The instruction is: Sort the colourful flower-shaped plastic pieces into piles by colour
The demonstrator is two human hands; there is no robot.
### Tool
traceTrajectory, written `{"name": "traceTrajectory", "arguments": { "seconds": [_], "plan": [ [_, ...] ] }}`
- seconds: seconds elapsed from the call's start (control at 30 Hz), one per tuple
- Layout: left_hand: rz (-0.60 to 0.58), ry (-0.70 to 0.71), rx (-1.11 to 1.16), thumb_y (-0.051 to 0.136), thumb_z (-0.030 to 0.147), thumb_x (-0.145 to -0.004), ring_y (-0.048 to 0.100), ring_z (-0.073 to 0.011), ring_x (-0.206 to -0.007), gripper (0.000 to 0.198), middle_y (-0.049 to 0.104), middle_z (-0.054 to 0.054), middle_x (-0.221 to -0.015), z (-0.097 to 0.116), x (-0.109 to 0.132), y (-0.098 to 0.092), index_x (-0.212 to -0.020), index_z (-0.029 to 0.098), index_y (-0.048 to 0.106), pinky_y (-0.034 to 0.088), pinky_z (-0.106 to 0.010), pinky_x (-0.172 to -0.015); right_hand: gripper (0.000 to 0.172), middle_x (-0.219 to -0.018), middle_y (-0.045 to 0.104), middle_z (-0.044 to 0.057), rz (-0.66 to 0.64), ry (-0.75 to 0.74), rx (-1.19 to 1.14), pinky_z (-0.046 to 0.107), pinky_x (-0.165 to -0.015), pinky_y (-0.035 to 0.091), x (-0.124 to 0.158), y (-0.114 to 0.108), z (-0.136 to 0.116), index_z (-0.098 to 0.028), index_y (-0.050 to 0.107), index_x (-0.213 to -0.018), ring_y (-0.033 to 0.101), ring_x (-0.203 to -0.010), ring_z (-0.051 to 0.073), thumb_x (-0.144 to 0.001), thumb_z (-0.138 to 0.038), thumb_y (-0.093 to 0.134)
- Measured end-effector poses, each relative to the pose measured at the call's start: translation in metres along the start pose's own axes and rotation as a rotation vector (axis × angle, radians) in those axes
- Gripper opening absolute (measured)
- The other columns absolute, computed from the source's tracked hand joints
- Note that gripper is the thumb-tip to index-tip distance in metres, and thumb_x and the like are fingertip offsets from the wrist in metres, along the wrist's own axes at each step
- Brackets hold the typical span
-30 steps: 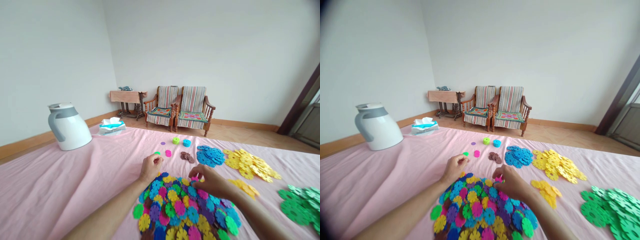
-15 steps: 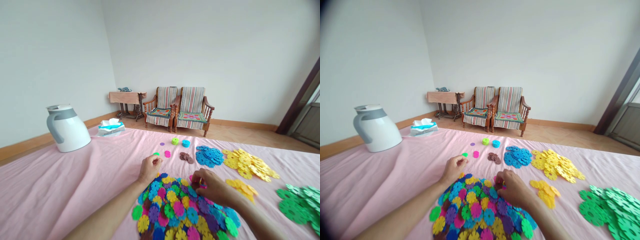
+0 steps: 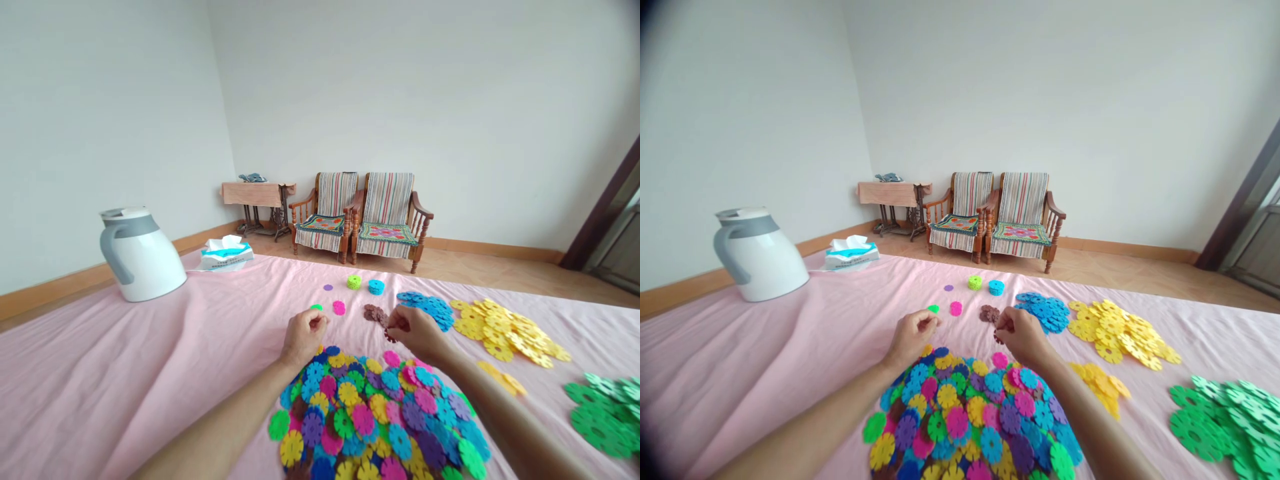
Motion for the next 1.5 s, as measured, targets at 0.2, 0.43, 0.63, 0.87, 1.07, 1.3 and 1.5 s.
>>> {"name": "traceTrajectory", "arguments": {
  "seconds": [0.2,0.43,0.63,0.87,1.07,1.3,1.5],
  "plan": [
    [-0.005,0.000,-0.011,0.051,0.017,-0.078,0.066,-0.0150,-0.066,0.021,0.072,-0.003,-0.071,0.000,0.000,0.000,-0.068,0.016,0.069,0.048,-0.021,-0.062,0.007,-0.069,0.068,0.003,0.181,0.143,0.029,0.023,-0.057,0.039,-0.034,0.014,0.024,-0.019,0.058,-0.069,0.062,-0.066,0.016,-0.068,-0.014,0.053],
    [-0.007,-0.006,-0.016,0.051,0.019,-0.078,0.066,-0.0152,-0.066,0.020,0.072,-0.002,-0.072,-0.001,0.000,0.001,-0.069,0.016,0.069,0.048,-0.021,-0.063,0.009,-0.066,0.064,0.000,0.110,0.089,0.002,0.025,-0.059,0.040,-0.006,0.004,0.029,-0.019,0.057,-0.075,0.061,-0.065,0.016,-0.074,-0.021,0.048],
    [-0.013,-0.012,-0.013,0.050,0.020,-0.079,0.067,-0.0161,-0.070,0.021,0.072,-0.003,-0.072,0.002,0.000,0.000,-0.068,0.016,0.068,0.048,-0.022,-0.065,0.008,-0.061,0.057,-0.004,-0.209,-0.068,-0.050,0.021,-0.051,0.036,0.062,-0.013,-0.002,-0.020,0.058,-0.071,0.053,-0.058,0.011,-0.073,-0.020,0.050],
    [-0.021,-0.017,-0.007,0.052,0.021,-0.078,0.067,-0.0156,-0.069,0.020,0.073,-0.003,-0.074,0.002,0.001,0.001,-0.069,0.016,0.069,0.048,-0.022,-0.065,0.033,-0.098,0.060,0.001,-0.490,-0.064,0.063,0.027,-0.076,0.041,0.120,-0.017,-0.017,-0.025,0.056,-0.092,0.053,-0.087,0.016,-0.064,-0.010,0.052],
    [-0.020,-0.022,-0.006,0.051,0.022,-0.078,0.067,-0.0161,-0.071,0.020,0.073,-0.003,-0.074,0.002,0.000,0.001,-0.070,0.016,0.069,0.049,-0.022,-0.065,0.019,-0.091,0.059,0.001,-0.255,-0.102,0.050,0.025,-0.071,0.041,0.110,-0.011,-0.019,-0.023,0.052,-0.084,0.054,-0.080,0.014,-0.072,-0.010,0.046],
    [-0.026,-0.021,-0.009,0.051,0.020,-0.077,0.066,-0.0159,-0.069,0.020,0.072,-0.003,-0.071,0.003,0.000,0.000,-0.068,0.016,0.069,0.048,-0.022,-0.064,0.017,-0.097,0.067,0.001,-0.477,-0.071,0.055,0.028,-0.075,0.047,0.134,-0.018,-0.027,-0.030,0.061,-0.083,0.061,-0.086,0.020,-0.069,-0.021,0.062],
    [-0.026,-0.017,-0.007,0.051,0.021,-0.077,0.066,-0.0159,-0.069,0.020,0.073,-0.003,-0.072,0.002,-0.001,0.000,-0.069,0.016,0.069,0.048,-0.022,-0.065,0.028,-0.113,0.065,0.002,-0.460,-0.058,0.098,0.031,-0.082,0.048,0.141,-0.003,-0.017,-0.032,0.063,-0.090,0.061,-0.099,0.024,-0.065,-0.018,0.063]
  ]
}}
Point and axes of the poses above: each hand's wrist, its own x-axis away from the middle knuckle, its own y-axis out of the palm, z = x × y, the point moved 4 cm from there along -x, towards the middle knuckle
